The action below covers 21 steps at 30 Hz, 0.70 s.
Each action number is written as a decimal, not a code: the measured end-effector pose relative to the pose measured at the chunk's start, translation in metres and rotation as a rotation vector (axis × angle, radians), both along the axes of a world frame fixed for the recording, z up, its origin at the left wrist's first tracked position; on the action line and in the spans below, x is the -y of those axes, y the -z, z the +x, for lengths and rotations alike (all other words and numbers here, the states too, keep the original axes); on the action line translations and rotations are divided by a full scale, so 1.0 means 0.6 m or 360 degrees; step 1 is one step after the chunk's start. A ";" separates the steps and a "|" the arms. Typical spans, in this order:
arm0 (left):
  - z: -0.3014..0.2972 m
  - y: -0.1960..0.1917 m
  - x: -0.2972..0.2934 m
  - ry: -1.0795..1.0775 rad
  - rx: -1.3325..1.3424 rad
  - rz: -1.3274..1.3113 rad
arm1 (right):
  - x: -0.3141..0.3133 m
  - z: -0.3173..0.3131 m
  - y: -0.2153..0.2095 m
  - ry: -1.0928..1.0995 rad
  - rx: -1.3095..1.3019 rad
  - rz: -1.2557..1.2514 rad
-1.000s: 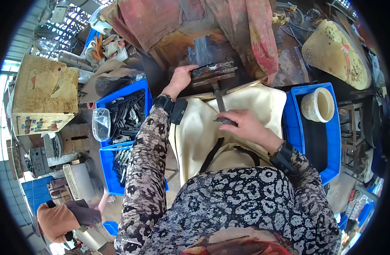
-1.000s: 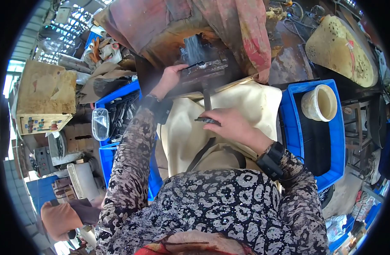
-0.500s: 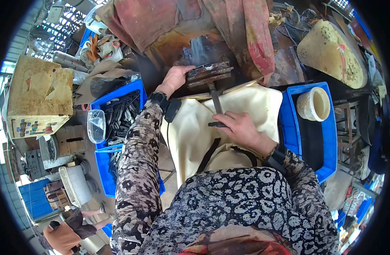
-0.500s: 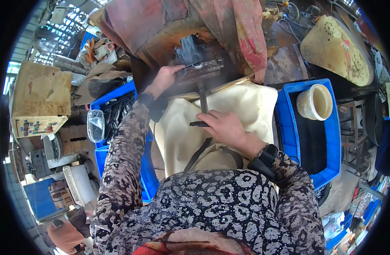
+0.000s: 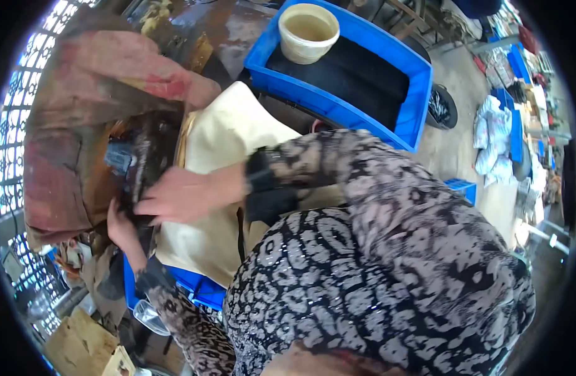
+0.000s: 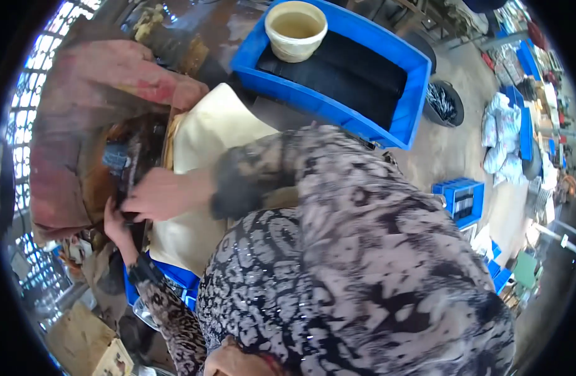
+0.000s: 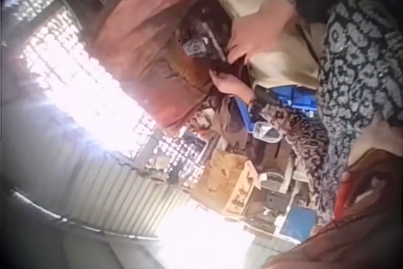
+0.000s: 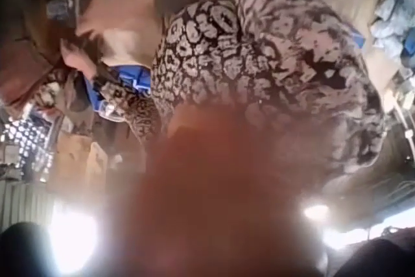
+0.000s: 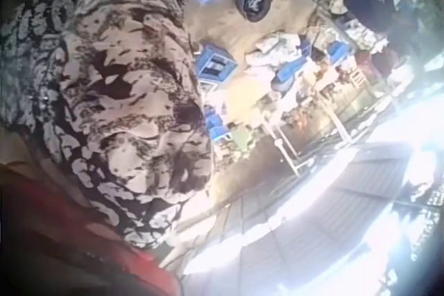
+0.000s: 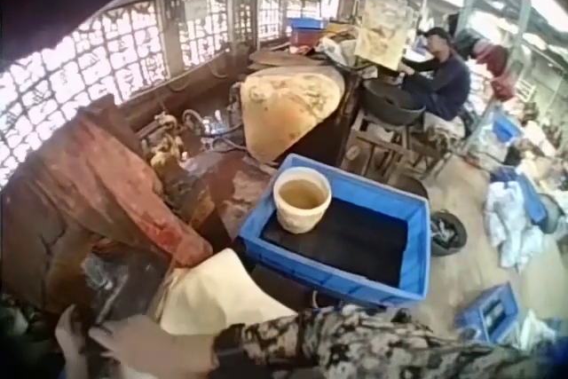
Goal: The person picks up metal pieces from a blue bin, holds them against a grinding machine, and then places the finished pieces into a separate blue bin.
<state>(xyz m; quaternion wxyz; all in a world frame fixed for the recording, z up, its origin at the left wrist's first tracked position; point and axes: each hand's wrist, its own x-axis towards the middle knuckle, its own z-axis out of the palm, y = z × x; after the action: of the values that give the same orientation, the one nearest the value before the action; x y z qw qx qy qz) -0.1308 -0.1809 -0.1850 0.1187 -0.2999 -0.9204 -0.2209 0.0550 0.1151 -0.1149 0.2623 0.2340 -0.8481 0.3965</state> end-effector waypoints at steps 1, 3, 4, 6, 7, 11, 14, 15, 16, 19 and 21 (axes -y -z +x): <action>0.013 0.004 -0.016 0.0059 0.0011 0.0008 | -0.006 -0.024 -0.027 0.0030 0.0127 -0.0103; 0.056 0.007 -0.058 -0.0372 0.0328 0.0584 | -0.004 -0.091 -0.045 0.0229 0.0102 -0.0153; 0.078 0.014 -0.070 -0.0367 0.0314 0.0579 | -0.001 -0.120 -0.061 0.0242 0.0139 -0.0227; 0.093 0.034 -0.062 -0.0315 0.0352 0.0478 | 0.018 -0.196 -0.093 0.0224 0.0135 -0.0328; 0.100 0.032 -0.069 -0.0328 0.0335 0.0473 | 0.023 -0.226 -0.096 0.0257 0.0104 -0.0297; 0.120 0.026 -0.100 -0.0530 0.0478 0.0254 | 0.044 -0.324 -0.116 0.0309 0.0272 -0.0191; 0.124 0.016 -0.120 -0.0653 0.0544 0.0214 | 0.055 -0.375 -0.121 0.0455 0.0365 -0.0184; 0.127 0.008 -0.121 -0.0682 0.0534 0.0166 | 0.064 -0.385 -0.127 0.0519 0.0408 -0.0198; 0.130 0.001 -0.120 -0.0714 0.0530 0.0117 | 0.071 -0.396 -0.131 0.0487 0.0383 -0.0216; 0.138 -0.009 -0.118 -0.0732 0.0528 0.0072 | 0.086 -0.431 -0.129 0.0600 0.0478 -0.0284; 0.133 -0.013 -0.125 -0.0654 0.0542 0.0055 | 0.097 -0.455 -0.127 0.0670 0.0490 -0.0286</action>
<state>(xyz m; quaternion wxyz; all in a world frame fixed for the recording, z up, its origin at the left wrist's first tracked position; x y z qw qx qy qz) -0.0510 -0.1056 -0.1774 0.0098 -0.0633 -0.9648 -0.2552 -0.2180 0.0572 -0.0388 0.2266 -0.0346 -0.8693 0.4379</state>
